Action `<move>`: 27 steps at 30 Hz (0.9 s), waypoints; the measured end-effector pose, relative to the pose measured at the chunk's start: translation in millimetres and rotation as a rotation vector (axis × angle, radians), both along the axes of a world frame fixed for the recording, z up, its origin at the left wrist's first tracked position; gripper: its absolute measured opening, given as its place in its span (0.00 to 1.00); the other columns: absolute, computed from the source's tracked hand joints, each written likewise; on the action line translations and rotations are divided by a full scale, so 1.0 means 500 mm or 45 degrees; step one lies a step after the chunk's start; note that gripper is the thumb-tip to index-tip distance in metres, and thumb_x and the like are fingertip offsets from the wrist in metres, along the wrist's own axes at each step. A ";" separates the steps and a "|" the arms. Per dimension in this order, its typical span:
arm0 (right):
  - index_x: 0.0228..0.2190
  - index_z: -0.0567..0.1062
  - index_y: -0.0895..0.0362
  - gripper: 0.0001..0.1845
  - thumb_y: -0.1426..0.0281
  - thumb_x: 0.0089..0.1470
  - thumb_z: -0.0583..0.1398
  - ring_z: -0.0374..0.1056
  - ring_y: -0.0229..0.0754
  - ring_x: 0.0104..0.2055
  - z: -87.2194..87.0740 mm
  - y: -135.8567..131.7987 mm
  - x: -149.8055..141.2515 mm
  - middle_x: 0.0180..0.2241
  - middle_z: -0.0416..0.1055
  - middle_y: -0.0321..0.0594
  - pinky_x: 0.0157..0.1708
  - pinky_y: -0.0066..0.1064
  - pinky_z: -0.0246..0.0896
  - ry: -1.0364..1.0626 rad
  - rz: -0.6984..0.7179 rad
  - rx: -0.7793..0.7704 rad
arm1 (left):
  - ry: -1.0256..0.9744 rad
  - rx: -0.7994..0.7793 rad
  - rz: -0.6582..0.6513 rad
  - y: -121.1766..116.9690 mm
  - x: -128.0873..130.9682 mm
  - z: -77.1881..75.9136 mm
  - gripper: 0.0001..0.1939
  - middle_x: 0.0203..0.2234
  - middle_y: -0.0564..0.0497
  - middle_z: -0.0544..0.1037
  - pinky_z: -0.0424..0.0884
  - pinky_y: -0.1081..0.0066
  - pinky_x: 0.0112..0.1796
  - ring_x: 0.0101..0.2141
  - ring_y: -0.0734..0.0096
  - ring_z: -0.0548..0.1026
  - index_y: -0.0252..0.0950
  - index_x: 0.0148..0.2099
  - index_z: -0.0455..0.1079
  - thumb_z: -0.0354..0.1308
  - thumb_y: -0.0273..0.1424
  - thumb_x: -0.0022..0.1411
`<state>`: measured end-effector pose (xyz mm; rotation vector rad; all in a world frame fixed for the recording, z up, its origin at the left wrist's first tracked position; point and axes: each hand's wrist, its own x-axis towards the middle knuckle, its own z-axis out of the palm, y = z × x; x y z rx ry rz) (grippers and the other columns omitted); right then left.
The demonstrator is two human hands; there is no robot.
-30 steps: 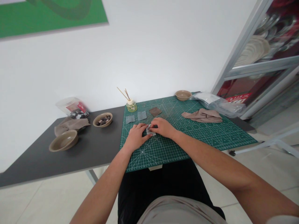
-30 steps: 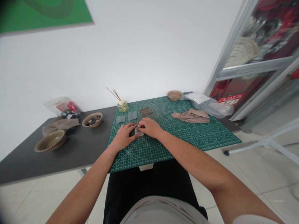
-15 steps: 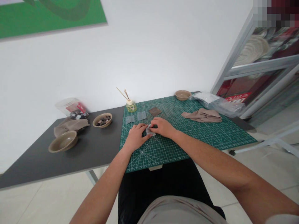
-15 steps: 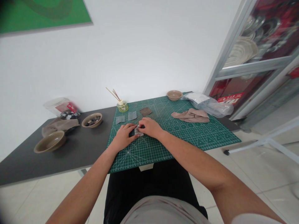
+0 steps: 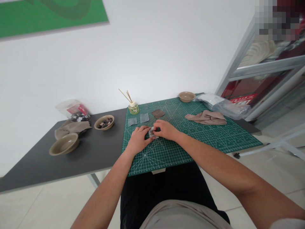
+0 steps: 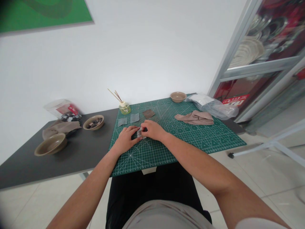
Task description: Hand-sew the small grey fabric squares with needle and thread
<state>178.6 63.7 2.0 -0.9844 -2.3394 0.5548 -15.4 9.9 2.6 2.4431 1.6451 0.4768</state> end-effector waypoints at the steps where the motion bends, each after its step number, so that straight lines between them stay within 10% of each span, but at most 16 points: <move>1: 0.26 0.74 0.57 0.05 0.72 0.51 0.65 0.63 0.37 0.33 0.000 0.001 -0.001 0.30 0.65 0.34 0.36 0.29 0.53 -0.003 -0.009 0.000 | -0.001 0.004 0.000 0.000 0.000 -0.001 0.26 0.55 0.47 0.71 0.65 0.56 0.53 0.50 0.56 0.68 0.43 0.60 0.67 0.56 0.46 0.63; 27: 0.28 0.75 0.57 0.03 0.72 0.53 0.64 0.65 0.40 0.39 -0.006 0.001 -0.004 0.32 0.69 0.36 0.41 0.31 0.56 0.025 0.070 0.029 | 0.004 0.015 -0.002 0.000 0.001 0.000 0.27 0.55 0.48 0.72 0.65 0.57 0.53 0.51 0.56 0.68 0.41 0.60 0.68 0.56 0.46 0.63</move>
